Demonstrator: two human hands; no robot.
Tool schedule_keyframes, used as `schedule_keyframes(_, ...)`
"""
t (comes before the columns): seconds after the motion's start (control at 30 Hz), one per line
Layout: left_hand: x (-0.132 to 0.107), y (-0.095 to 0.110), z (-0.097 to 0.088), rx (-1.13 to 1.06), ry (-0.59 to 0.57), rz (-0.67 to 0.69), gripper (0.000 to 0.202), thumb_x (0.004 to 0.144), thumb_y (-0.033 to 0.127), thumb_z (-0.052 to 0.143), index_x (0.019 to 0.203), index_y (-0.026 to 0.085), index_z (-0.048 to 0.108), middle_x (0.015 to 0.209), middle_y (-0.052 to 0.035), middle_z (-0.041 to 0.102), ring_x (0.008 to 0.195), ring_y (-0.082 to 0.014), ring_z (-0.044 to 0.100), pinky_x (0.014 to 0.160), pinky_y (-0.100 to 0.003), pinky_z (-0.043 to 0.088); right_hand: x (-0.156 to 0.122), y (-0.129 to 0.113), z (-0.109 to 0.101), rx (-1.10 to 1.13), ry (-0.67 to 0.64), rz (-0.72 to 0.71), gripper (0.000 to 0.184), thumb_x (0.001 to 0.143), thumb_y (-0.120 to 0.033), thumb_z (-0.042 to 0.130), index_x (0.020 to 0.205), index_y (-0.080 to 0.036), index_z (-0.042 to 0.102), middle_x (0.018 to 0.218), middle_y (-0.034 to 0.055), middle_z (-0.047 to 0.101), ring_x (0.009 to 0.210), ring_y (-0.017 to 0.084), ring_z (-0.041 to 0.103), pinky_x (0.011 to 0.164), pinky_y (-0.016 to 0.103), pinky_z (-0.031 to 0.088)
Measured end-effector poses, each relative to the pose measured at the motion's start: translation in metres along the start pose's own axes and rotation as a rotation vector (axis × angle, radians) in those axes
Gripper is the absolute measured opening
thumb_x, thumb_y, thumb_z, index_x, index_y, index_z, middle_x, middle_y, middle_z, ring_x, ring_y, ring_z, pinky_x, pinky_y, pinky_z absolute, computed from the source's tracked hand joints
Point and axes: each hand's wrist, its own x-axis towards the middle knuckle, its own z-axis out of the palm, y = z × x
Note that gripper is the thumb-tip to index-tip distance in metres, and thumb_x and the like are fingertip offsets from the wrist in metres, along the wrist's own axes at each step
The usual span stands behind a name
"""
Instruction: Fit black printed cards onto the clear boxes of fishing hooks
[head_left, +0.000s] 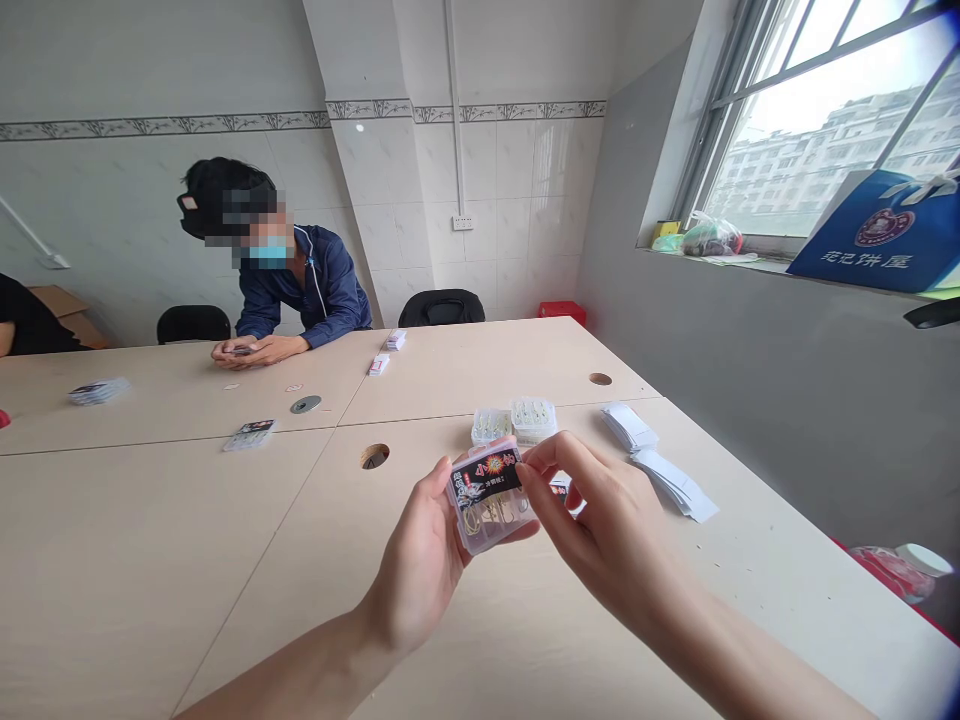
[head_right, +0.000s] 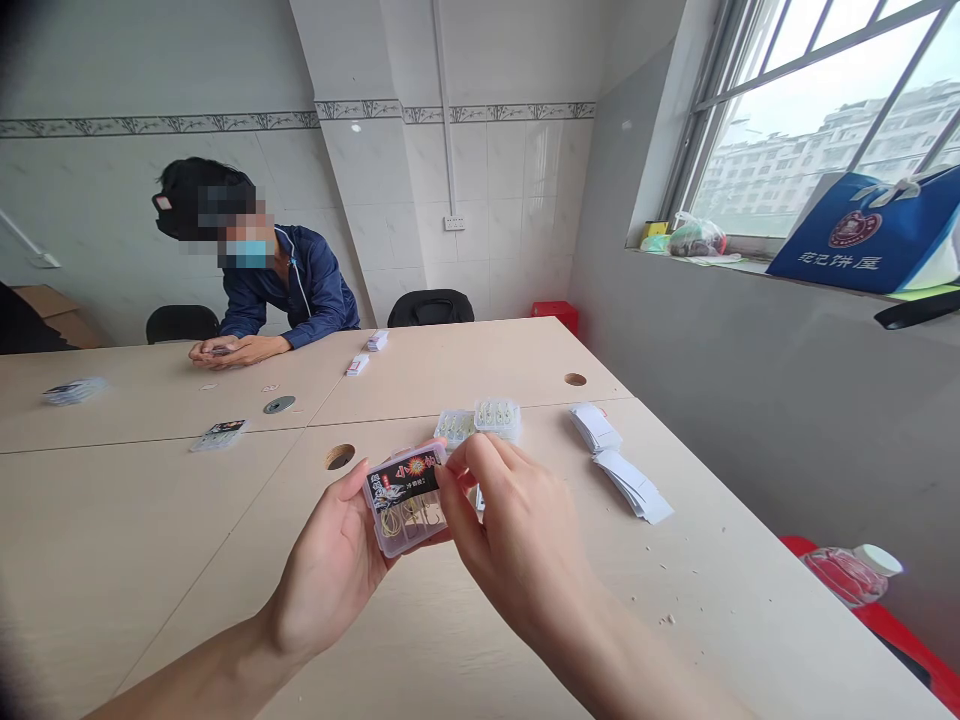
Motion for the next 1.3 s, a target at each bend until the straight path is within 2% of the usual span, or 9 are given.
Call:
schedule_keyframes(0.13, -0.0002, -0.0005, -0.0008, 0.003, 0.011, -0.002, 0.048, 0.097, 0.046, 0.035, 0.128, 0.020, 0.061, 0.135, -0.0071, 0.060, 0.131, -0.0309, 0.046, 0.105, -0.047, 0.040, 0.0007, 0.0018, -0.0015, 0.034, -0.019, 0.017, 0.018, 0.096, -0.028, 0.047, 0.082, -0.022, 0.054, 0.079, 0.0001, 0.065, 0.062, 0.014, 0.054, 0.050, 0.026, 0.041)
schedule_keyframes(0.4, 0.0000, -0.0013, -0.0010, -0.001, 0.011, -0.006, 0.048, 0.097, 0.046, 0.035, 0.128, 0.020, 0.061, 0.136, -0.0070, 0.059, 0.131, -0.0307, 0.046, 0.105, -0.047, 0.041, 0.0030, 0.0002, -0.0048, 0.098, -0.045, 0.066, 0.018, 0.096, -0.029, 0.050, 0.080, -0.021, 0.055, 0.079, -0.0002, 0.067, 0.055, 0.012, 0.054, 0.047, 0.026, 0.041)
schedule_keyframes(0.67, 0.0010, 0.0009, -0.0018, -0.001, 0.003, -0.003, 0.049, 0.097, 0.046, 0.036, 0.130, 0.020, 0.059, 0.132, -0.0081, 0.063, 0.130, -0.0311, 0.047, 0.105, -0.048, 0.040, 0.0038, -0.0002, -0.0050, 0.138, -0.050, 0.095, 0.016, 0.094, -0.030, 0.053, 0.082, -0.022, 0.058, 0.082, 0.0001, 0.068, 0.062, 0.014, 0.061, 0.051, 0.028, 0.045)
schedule_keyframes(1.3, 0.0025, 0.0027, -0.0008, 0.018, 0.040, -0.004, 0.048, 0.096, 0.048, 0.038, 0.127, 0.021, 0.061, 0.132, -0.0080, 0.063, 0.127, -0.0311, 0.051, 0.101, -0.047, 0.044, 0.0025, 0.0020, -0.0009, 0.124, -0.033, 0.083, 0.019, 0.096, -0.033, 0.050, 0.081, -0.023, 0.056, 0.082, -0.0015, 0.067, 0.053, 0.011, 0.053, 0.047, 0.026, 0.040)
